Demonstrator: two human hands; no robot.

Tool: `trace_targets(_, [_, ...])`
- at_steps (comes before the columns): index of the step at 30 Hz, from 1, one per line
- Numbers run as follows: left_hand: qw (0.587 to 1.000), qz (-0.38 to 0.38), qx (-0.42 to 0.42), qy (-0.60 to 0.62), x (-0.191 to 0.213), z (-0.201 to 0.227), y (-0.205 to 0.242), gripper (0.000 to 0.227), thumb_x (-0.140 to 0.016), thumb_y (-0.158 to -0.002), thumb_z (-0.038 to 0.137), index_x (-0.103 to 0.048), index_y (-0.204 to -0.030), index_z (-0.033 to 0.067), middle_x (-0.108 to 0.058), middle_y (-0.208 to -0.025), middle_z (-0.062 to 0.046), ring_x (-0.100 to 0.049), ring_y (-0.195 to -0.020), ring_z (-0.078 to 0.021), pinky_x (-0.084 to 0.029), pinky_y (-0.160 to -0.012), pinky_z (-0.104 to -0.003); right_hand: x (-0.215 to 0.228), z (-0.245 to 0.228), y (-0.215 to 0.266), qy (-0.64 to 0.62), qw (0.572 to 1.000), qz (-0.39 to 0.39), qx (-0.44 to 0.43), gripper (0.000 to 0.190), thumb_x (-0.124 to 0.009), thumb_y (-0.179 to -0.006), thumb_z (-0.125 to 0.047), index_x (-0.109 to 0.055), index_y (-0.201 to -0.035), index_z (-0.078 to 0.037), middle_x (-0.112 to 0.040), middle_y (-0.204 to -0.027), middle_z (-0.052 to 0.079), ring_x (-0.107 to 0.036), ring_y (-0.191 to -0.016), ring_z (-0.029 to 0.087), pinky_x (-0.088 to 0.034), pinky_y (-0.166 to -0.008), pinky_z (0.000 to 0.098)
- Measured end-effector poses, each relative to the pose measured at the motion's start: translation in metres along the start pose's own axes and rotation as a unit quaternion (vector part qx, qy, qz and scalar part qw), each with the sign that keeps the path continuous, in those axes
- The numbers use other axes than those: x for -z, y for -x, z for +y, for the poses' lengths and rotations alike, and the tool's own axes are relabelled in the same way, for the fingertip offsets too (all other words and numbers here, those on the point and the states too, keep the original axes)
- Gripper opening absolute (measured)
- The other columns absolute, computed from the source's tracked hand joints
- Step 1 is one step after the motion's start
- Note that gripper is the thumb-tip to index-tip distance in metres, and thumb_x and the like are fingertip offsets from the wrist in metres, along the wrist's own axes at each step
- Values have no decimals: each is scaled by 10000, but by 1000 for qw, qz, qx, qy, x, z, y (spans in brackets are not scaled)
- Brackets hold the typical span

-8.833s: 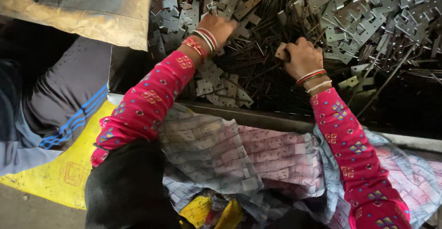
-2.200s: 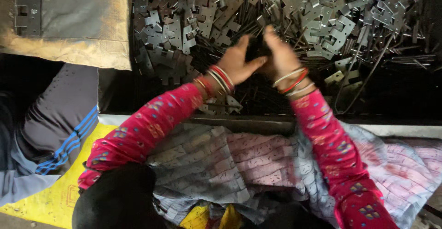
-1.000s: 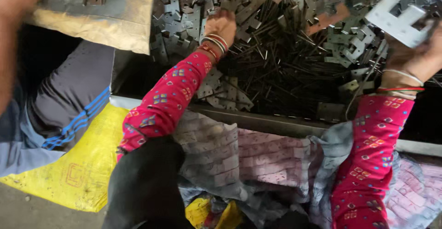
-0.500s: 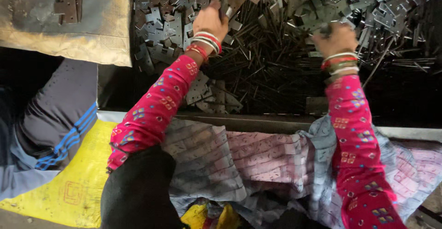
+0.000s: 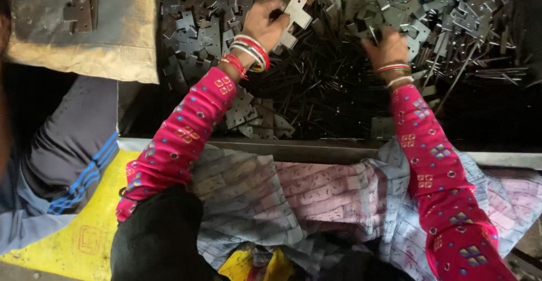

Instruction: The person sorts small metal brackets and rods from a large bin, picking them up by hand and moving them into a cloth bag. The hands repeatedly reach into the bin, separate the parts, and transfer them to the bag.

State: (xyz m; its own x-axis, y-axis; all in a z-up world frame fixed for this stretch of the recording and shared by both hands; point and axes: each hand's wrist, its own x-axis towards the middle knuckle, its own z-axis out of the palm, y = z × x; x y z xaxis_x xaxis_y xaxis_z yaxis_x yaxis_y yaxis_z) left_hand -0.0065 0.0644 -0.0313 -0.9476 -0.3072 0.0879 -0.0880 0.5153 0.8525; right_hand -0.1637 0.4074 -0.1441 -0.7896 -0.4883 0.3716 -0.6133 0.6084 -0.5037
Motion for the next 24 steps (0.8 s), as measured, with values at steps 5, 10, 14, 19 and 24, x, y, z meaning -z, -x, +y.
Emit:
trace_targets(5, [986,-37,-13,164,-7,0,-2,281,-696,-887,151,-689,-1139,26,-805,-935,-113,-811,-759,-177,-638,-736,-340,49,-43,-7,-321,939,-17,-122,262,-891,-1000,-258,-745,-978,-42,-725,-916,65,-648,-816,233,-517,-780,427])
trace_targets(10, [937,-45,53,343,1,12,-7,275,-636,-933,156,-683,-1144,-14,-775,-886,-146,-762,-708,-225,-646,-599,-380,119,-63,-7,-653,710,73,-253,273,-793,-956,-304,-644,-1007,-81,-713,-956,81,-728,-894,235,-640,-848,527])
trace_targets(14, [915,-89,138,369,-3,40,6,381,-585,-890,219,-549,-1226,43,-812,-886,-144,-816,-626,-253,-634,-495,-364,117,-85,-4,-690,666,-113,-260,205,-735,-1082,-210,-583,-1091,-73,-664,-1083,84,-663,-1019,236,-594,-976,623])
trace_targets(19, [996,-66,-34,40,-63,67,57,477,-756,-983,370,-561,-1234,13,-779,-882,-188,-776,-794,-310,-630,-716,-436,38,-130,2,-633,668,-174,-350,355,-590,-1017,-328,-673,-1208,-42,-711,-1159,81,-690,-1051,213,-580,-947,456])
trace_targets(24, [982,-39,-58,-175,-66,64,73,473,-647,-843,148,-499,-1267,-2,-716,-805,-232,-699,-764,-437,-570,-711,-527,-20,-118,12,-439,866,-174,-166,585,-602,-1227,-493,-659,-987,37,-540,-1034,362,-470,-844,166,-470,-875,354])
